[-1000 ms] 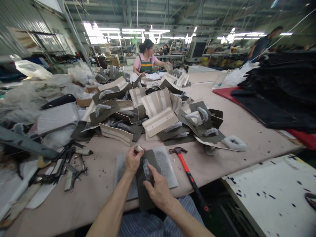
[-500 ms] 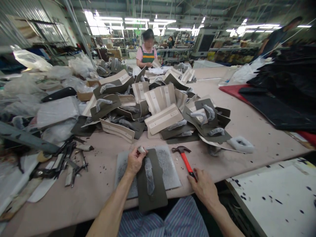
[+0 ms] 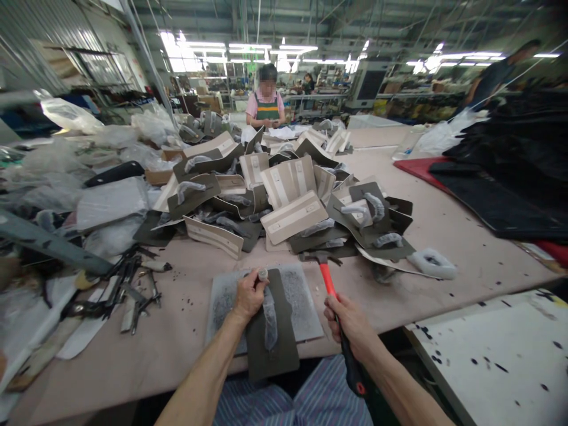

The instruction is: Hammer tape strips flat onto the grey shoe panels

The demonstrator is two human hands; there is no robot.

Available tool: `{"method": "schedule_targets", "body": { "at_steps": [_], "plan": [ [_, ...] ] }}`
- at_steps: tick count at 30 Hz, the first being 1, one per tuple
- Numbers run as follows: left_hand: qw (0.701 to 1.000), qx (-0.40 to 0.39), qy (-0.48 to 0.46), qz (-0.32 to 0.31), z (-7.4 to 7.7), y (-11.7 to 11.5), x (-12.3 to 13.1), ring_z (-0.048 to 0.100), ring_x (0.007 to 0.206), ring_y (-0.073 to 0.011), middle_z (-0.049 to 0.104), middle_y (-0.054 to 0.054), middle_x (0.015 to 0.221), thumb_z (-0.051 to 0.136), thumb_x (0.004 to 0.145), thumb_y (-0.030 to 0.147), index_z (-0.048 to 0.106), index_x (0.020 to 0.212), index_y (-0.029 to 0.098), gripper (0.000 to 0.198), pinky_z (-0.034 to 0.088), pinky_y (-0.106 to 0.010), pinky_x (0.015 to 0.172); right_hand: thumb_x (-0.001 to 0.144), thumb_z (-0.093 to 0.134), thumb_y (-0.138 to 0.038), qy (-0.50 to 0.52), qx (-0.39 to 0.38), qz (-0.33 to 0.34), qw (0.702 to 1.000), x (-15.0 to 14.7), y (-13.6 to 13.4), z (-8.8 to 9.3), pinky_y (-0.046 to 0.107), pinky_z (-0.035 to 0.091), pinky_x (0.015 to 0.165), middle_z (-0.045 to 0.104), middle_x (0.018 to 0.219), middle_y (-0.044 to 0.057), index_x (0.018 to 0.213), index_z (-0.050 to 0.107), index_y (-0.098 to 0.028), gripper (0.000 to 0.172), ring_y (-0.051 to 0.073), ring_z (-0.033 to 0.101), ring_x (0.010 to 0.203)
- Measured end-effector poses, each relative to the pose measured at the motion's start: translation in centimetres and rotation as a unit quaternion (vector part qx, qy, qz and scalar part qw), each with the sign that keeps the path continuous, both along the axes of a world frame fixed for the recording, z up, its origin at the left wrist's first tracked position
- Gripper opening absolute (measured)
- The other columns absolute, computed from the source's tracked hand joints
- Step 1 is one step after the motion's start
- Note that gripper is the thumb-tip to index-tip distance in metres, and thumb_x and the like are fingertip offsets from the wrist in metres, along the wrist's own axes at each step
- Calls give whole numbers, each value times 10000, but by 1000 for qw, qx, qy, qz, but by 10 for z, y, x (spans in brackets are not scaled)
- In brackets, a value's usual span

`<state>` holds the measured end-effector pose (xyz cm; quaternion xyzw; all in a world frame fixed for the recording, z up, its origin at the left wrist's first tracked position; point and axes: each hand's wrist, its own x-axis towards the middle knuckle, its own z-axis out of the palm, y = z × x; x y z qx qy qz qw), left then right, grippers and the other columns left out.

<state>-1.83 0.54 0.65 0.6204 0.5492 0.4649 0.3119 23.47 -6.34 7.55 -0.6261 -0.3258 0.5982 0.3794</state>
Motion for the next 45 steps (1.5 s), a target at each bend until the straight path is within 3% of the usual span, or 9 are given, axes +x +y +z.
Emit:
{"method": "schedule_targets", "body": {
  "at_steps": [5, 9, 15, 22, 28, 32, 37, 41, 45],
  "plan": [
    [1000, 3, 9, -5, 1, 0, 1, 658, 790, -210, 727, -39, 850, 607, 788, 249, 694, 943, 218, 180, 485, -293, 746, 978, 368, -472, -366, 299, 120, 873, -31, 9, 31, 254, 320, 470, 547, 609, 5, 782, 505, -214, 352, 138, 508, 506],
    [1000, 10, 9, 5, -1, 1, 0, 652, 736, -204, 716, -27, 787, 610, 779, 250, 698, 944, 214, 190, 478, -290, 712, 971, 439, -337, -519, 324, 262, 746, -29, 23, 63, 281, 209, 464, 575, 585, 6, 811, 540, -215, 225, 136, 467, 446],
    [1000, 2, 2, 2, -2, 0, 0, 667, 796, -216, 740, -41, 850, 611, 780, 265, 702, 981, 222, 225, 491, -301, 752, 1023, 313, -404, -458, 472, 9, 754, -34, 21, 108, 261, 307, 496, 518, 577, -23, 846, 487, -226, 306, 135, 468, 471],
    [1000, 4, -24, -6, -3, 1, -1, 664, 764, -215, 737, -31, 821, 623, 759, 243, 719, 1014, 235, 272, 505, -308, 749, 998, 384, -382, -555, 276, 291, 729, -28, 14, 37, 295, 229, 479, 631, 622, 39, 859, 549, -229, 265, 189, 554, 482],
    [1000, 5, -28, 1, -1, 1, -1, 675, 784, -213, 743, -40, 839, 627, 760, 233, 714, 960, 215, 219, 515, -303, 755, 1020, 327, -372, -530, 141, 272, 791, 27, 17, -20, 291, 379, 611, 651, 703, 44, 873, 566, -207, 325, 209, 640, 681],
    [999, 15, -44, 1, -2, 0, -1, 674, 746, -203, 741, -32, 812, 645, 757, 212, 717, 930, 214, 188, 515, -291, 718, 982, 386, -327, -591, 110, 215, 770, 34, 13, -51, 367, 455, 735, 661, 966, 148, 1051, 597, -145, 287, 279, 650, 863],
    [996, -17, -77, 31, 1, 1, 0, 671, 761, -198, 740, -28, 815, 701, 718, 251, 725, 896, 203, 186, 517, -295, 737, 856, 497, -142, -542, 350, 255, 720, -37, 9, -22, 426, 420, 989, 377, 1480, 164, 1442, 380, -196, 600, 298, 453, 1278],
    [970, -77, -211, 94, 4, 9, 1, 653, 688, -170, 714, -15, 746, 777, 636, 335, 689, 867, 166, 300, 516, -276, 672, 779, 512, -93, -465, 419, 447, 639, -101, 7, 3, 384, 452, 904, 524, 1337, 91, 1159, 578, -229, 409, 248, 551, 1087],
    [922, -70, -331, 187, 15, 14, -17, 646, 648, -151, 699, -21, 727, 804, 606, 390, 642, 833, 134, 379, 508, -263, 644, 747, 558, -119, -552, 363, 416, 625, -123, 7, 10, 419, 463, 826, 611, 1075, 145, 973, 586, -160, 231, 275, 610, 917]
  ]
}}
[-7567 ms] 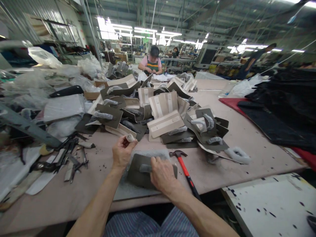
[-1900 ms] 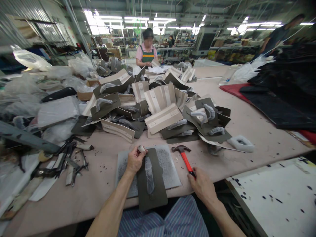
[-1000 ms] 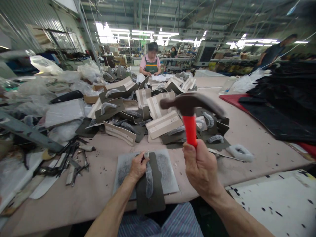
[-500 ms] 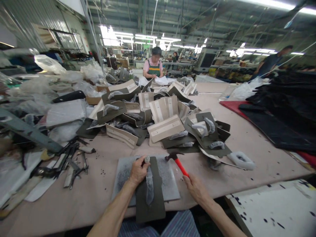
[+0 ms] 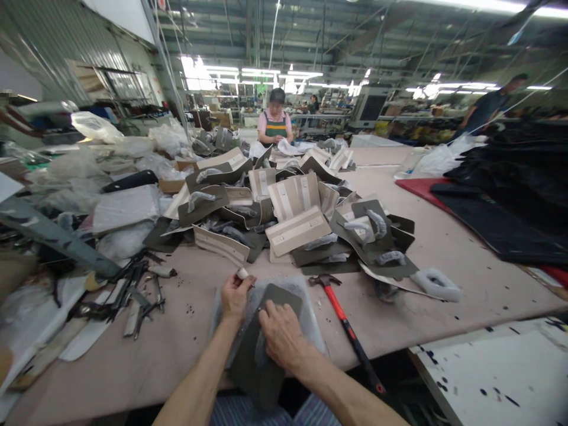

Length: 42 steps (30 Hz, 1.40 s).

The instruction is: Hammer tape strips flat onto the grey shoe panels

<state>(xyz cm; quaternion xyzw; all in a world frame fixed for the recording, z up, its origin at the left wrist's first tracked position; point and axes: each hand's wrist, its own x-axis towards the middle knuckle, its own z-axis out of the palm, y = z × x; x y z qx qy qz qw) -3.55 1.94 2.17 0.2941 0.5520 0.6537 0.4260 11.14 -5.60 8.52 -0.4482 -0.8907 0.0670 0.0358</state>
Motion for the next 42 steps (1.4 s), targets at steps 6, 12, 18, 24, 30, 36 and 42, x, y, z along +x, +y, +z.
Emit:
{"method": "schedule_targets", "body": {
  "at_steps": [6, 12, 18, 24, 30, 36, 42],
  "plan": [
    [992, 58, 97, 63, 47, -11, -31, 647, 687, -146, 702, -14, 777, 818, 636, 358, 668, 894, 140, 369, 504, -229, 636, 875, 544, -232, 16, -27, -216, 976, 6, 7, 17, 357, 465, 698, 681, 893, 130, 1025, 550, -161, 166, 280, 687, 806],
    [992, 54, 74, -92, 32, -9, 3, 651, 711, -144, 699, -1, 765, 787, 663, 306, 666, 852, 153, 272, 523, -239, 698, 930, 547, -413, 112, -119, -264, 951, -5, -5, -9, 359, 479, 732, 728, 930, 133, 1288, 482, -121, 466, 307, 709, 899],
    [984, 38, 85, -155, -19, -1, 17, 691, 779, -191, 727, -30, 808, 764, 698, 353, 679, 901, 163, 290, 545, -294, 758, 923, 540, -488, 257, -104, -258, 925, 14, -17, -32, 348, 477, 866, 676, 1159, 135, 1411, 430, -135, 612, 263, 665, 1020],
    [982, 24, 98, -157, -28, -3, 11, 705, 851, -210, 747, -69, 894, 731, 754, 381, 669, 970, 154, 319, 544, -308, 798, 950, 492, -434, 97, 47, -381, 918, 119, 2, -59, 368, 438, 850, 625, 1061, 159, 1150, 590, -124, 382, 285, 594, 1001],
    [975, 6, 135, -175, -25, -4, 14, 706, 851, -211, 755, -72, 907, 704, 777, 365, 665, 975, 158, 288, 539, -303, 783, 932, 494, -284, 34, -51, -393, 918, 174, 5, -84, 318, 391, 720, 593, 920, 91, 942, 545, -170, 126, 229, 585, 837],
    [962, 13, 200, -185, -21, -4, 15, 696, 823, -198, 748, -50, 881, 656, 809, 313, 666, 961, 175, 205, 532, -296, 772, 823, 564, -275, 364, -325, -470, 736, 158, 17, -66, 247, 343, 530, 445, 603, -40, 713, 438, -223, 176, 133, 460, 541],
    [921, 54, 327, -203, -17, -10, 19, 685, 843, -202, 738, -37, 890, 582, 831, 227, 663, 986, 199, 177, 518, -309, 795, 924, 365, -466, 483, -376, -424, 668, 121, 20, -27, 227, 277, 396, 389, 594, -79, 820, 434, -235, 263, 93, 319, 390]
  ]
}}
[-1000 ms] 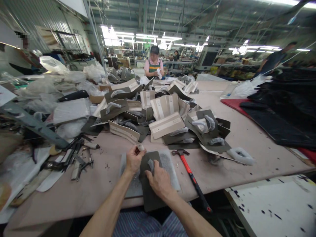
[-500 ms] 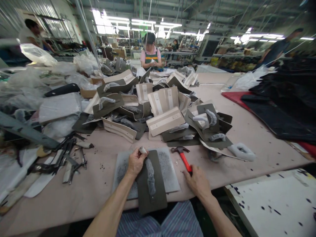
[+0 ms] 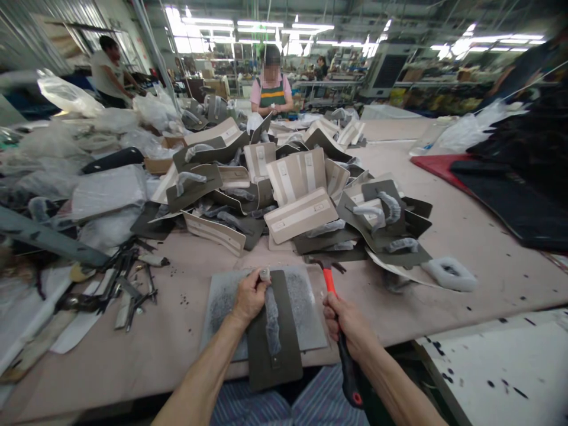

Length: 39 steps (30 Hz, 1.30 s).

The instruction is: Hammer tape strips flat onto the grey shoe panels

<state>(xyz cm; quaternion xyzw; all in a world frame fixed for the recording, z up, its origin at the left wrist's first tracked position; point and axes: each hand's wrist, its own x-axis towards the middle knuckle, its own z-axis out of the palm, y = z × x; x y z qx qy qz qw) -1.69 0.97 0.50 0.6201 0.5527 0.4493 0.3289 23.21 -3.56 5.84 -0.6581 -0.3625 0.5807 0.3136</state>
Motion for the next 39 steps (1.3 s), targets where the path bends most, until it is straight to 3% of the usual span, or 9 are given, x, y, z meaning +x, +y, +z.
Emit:
{"method": "schedule_targets", "body": {
  "at_steps": [2, 5, 9, 14, 17, 22, 31, 35, 39],
  "plan": [
    [999, 14, 30, -8, -1, -2, 1, 686, 874, -212, 742, -45, 925, 576, 836, 227, 661, 1036, 203, 219, 514, -320, 809, 948, 339, -541, -82, 131, 29, 988, -12, -1, 18, 234, 287, 431, 423, 583, -61, 815, 454, -231, 357, 106, 375, 424],
    [999, 15, 43, -7, -1, -3, 2, 685, 863, -210, 741, -44, 918, 557, 842, 230, 661, 1046, 207, 231, 515, -318, 795, 982, 355, -462, -295, 306, 153, 892, -26, 1, 44, 264, 258, 494, 512, 603, -8, 806, 498, -214, 336, 134, 447, 497],
    [999, 0, 46, 7, 0, -3, 2, 667, 768, -203, 725, -30, 829, 557, 829, 238, 672, 972, 210, 186, 505, -307, 729, 987, 405, -320, -427, 357, 296, 776, -32, 14, 91, 289, 161, 490, 527, 569, -14, 807, 530, -205, 247, 118, 402, 440],
    [1000, -7, 3, 1, 0, -3, 2, 680, 885, -229, 746, -52, 937, 589, 819, 253, 682, 1042, 216, 245, 503, -328, 810, 1026, 356, -383, -341, 539, 23, 770, -38, 17, 150, 258, 280, 500, 515, 619, -28, 869, 509, -220, 274, 120, 441, 490],
    [1000, -9, -17, 8, 0, -4, 2, 682, 882, -237, 750, -54, 937, 606, 805, 259, 696, 1043, 220, 258, 504, -332, 809, 1023, 343, -389, -334, 545, -13, 769, -42, 8, 131, 272, 300, 511, 540, 628, -6, 871, 521, -225, 286, 137, 471, 508],
    [1000, -6, 1, 0, 0, -3, 2, 669, 787, -216, 741, -30, 847, 601, 790, 225, 716, 1010, 224, 248, 498, -306, 745, 997, 383, -351, -463, 296, 297, 781, -32, -4, 57, 309, 173, 494, 605, 602, 24, 848, 555, -225, 260, 160, 508, 467],
    [1000, 2, 6, 4, -1, -3, 0, 669, 811, -220, 741, -47, 879, 623, 782, 212, 712, 1015, 213, 249, 483, -301, 755, 1020, 295, -354, -492, 107, 246, 829, 37, -6, -28, 300, 373, 635, 667, 787, 81, 932, 565, -191, 327, 225, 653, 744],
    [1000, -3, -15, 9, 0, -4, 1, 650, 774, -202, 723, -30, 839, 641, 771, 215, 711, 961, 211, 202, 482, -287, 740, 968, 365, -339, -528, 194, 153, 812, 21, 3, -33, 368, 447, 780, 632, 1062, 176, 1036, 590, -153, 299, 278, 633, 935],
    [998, -18, -53, 21, 1, -3, 2, 635, 722, -185, 697, -8, 771, 672, 756, 252, 695, 922, 202, 175, 490, -272, 701, 957, 412, -425, -318, 286, 144, 892, -59, -10, -11, 346, 497, 812, 645, 1142, 130, 1290, 509, -178, 426, 237, 648, 932]
  ]
}}
